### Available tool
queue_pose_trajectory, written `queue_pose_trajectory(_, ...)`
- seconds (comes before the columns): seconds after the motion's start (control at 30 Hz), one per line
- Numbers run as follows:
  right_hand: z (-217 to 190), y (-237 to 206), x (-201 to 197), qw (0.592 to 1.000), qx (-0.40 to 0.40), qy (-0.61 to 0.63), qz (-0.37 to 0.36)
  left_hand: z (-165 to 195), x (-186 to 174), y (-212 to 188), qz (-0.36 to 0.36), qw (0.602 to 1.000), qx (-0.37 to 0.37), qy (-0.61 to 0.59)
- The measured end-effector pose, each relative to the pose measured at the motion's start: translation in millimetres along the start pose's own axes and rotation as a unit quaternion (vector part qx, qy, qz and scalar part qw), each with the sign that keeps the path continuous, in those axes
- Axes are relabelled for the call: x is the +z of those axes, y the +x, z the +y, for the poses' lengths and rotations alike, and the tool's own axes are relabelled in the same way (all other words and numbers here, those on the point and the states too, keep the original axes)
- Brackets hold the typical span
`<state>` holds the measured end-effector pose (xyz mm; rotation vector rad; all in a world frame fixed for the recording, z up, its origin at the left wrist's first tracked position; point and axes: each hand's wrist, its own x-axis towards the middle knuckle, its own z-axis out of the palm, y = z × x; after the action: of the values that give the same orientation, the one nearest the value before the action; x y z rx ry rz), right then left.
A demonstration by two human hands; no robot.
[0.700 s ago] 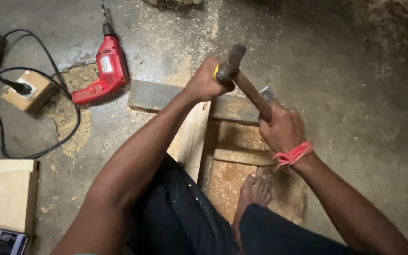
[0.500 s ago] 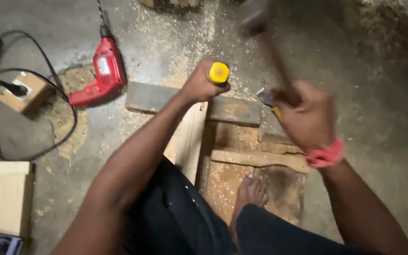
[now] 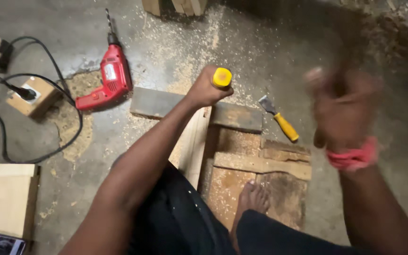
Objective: The person sits on the floor holding a wood piece steady while striking a chisel with a hammer to shape the wood, repositioning the chisel repeatedly along the piece. A power drill and additional wood pieces lie on the floor nearby.
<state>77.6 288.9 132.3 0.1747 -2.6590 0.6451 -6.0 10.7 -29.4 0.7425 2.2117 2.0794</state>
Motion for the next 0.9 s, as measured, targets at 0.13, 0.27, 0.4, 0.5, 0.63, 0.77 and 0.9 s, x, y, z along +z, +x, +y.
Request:
queue_pose_trajectory(0.13,-11,-6,31,0.933,-0.047,0.29,0.205,3,2,0,0.006,0.999,0.0,0.031)
queue_pose_trajectory(0.27,-12,-39,91,0.98,-0.03,-0.036,-0.191,7,2,-6,0.063,0.984,-0.156,-0.06)
queue_pose_trajectory(0.4,-8,-24,54,0.974,0.067,0.014,-0.214,-6,0,-15,0.028,0.999,-0.035,-0.029)
queue_pose_trajectory(0.5,-18,0,-3,0.985,-0.088,0.143,-0.035,-19,1,-19,0.012,0.999,-0.041,0.004)
queue_pose_trajectory(0.63,-37,-6,9,0.933,-0.028,0.313,0.176,-25,5,-16,-0.005,0.999,-0.047,0.014)
queue_pose_trajectory(0.77,-13,-63,92,0.986,0.002,-0.024,-0.168,-28,6,-27,-0.003,0.999,-0.043,0.03)
queue_pose_trajectory(0.9,30,-97,132,0.98,-0.018,-0.027,-0.196,-36,1,-44,0.01,0.999,-0.011,0.032)
